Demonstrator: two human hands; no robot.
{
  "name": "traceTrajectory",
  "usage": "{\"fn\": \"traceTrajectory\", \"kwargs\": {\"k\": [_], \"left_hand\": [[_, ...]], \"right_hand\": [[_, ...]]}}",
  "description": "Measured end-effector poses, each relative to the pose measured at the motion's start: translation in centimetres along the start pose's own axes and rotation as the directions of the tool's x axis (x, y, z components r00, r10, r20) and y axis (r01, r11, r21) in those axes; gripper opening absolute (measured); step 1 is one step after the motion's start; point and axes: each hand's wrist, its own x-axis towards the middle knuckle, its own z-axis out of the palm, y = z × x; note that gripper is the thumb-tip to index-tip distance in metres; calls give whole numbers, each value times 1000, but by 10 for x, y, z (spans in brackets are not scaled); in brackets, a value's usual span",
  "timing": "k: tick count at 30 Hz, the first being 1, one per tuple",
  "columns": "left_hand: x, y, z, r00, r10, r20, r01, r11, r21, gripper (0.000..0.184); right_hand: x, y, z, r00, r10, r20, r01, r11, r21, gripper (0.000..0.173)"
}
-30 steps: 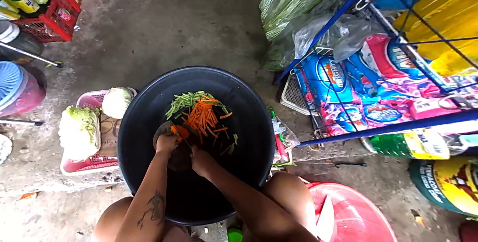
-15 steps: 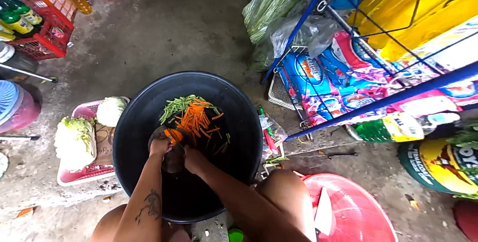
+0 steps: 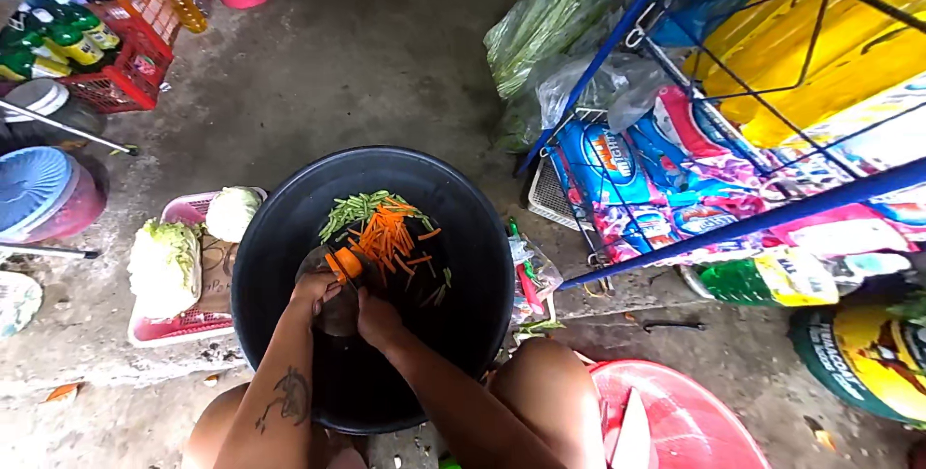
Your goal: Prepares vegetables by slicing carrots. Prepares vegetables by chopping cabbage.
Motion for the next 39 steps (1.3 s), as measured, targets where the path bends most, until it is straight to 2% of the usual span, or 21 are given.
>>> {"fn": "traceTrajectory", "kwargs": {"k": [9,22,27,34,39], "left_hand": [[4,5,7,999,-2,-46,7,994,110,34],[6,0,3,999,39,-4,-38,991,128,33],[9,-1,4,999,51,-6,-50,990,134,32],[9,2,4,999,51,1,-51,988,144,29],[7,3,3,998,55,-1,-54,990,131,29]], "right_hand": [[-22,-15,-46,995,79,58,-76,995,-58,51],[-39,-14,-36,992,95,79,-92,995,-44,48],[-39,-23,-45,992,88,93,-83,995,-50,50],[-25,-39,-59,988,89,125,-79,993,-83,58],[-13,-38,-50,991,72,110,-69,997,-29,52]]}}
